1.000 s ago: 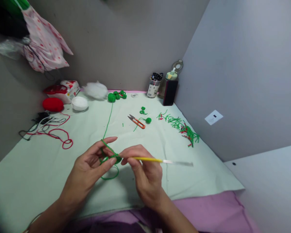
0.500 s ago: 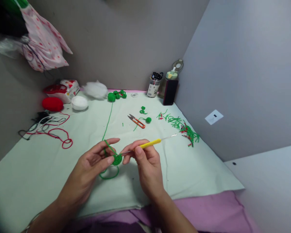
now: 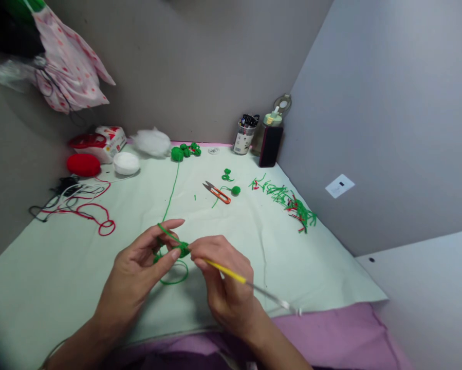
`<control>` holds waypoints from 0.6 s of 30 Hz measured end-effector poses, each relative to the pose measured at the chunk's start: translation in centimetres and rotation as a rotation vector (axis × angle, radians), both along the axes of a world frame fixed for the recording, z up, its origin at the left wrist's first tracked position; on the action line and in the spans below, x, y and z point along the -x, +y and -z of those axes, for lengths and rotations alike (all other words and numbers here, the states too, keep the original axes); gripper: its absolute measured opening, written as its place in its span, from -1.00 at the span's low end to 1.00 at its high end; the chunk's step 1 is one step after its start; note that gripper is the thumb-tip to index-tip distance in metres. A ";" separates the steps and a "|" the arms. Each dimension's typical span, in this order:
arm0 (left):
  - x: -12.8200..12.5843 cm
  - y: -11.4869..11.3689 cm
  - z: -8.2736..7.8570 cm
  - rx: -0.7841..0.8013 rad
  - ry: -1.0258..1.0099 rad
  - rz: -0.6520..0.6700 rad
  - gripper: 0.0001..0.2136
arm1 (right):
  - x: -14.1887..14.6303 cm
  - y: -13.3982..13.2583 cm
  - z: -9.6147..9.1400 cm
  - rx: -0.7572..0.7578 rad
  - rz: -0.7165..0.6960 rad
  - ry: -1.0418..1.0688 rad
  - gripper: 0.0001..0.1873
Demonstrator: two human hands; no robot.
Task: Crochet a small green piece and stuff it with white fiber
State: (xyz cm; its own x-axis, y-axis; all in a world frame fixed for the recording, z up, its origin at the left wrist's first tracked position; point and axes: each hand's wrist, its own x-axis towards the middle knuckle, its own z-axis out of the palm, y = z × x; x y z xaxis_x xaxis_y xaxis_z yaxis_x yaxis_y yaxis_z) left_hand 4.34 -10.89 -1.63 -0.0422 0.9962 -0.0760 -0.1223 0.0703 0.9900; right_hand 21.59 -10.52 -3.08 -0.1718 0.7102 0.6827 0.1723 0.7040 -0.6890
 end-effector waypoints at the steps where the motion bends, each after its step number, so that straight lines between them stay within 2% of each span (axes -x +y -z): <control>1: -0.1 -0.1 0.0 -0.015 0.031 -0.019 -0.78 | 0.1 -0.1 0.1 -0.048 0.024 -0.039 -0.71; 4: -0.3 -0.5 0.1 -0.085 0.076 -0.069 -0.75 | 0.2 -0.3 0.8 -0.159 0.108 -0.178 -0.69; 6: -0.6 -0.7 0.3 -0.095 0.035 -0.080 -0.72 | 0.3 -0.3 1.4 -0.249 0.177 -0.270 -0.63; 9: -0.8 -0.6 0.5 0.039 -0.209 -0.011 -0.59 | 0.4 -0.2 2.1 -0.368 0.262 -0.365 -0.50; 11: -0.7 -0.2 0.5 0.177 -0.426 0.081 -0.50 | 0.4 -0.1 2.1 -0.366 0.273 -0.358 -0.51; 14: -0.1 0.4 0.3 0.285 -0.603 0.123 -0.52 | 0.2 0.0 1.3 -0.198 0.199 -0.088 -0.67; 18: 0.5 0.6 -0.3 0.238 -0.556 0.091 -0.58 | -0.1 0.5 0.0 0.182 -0.009 0.323 -0.79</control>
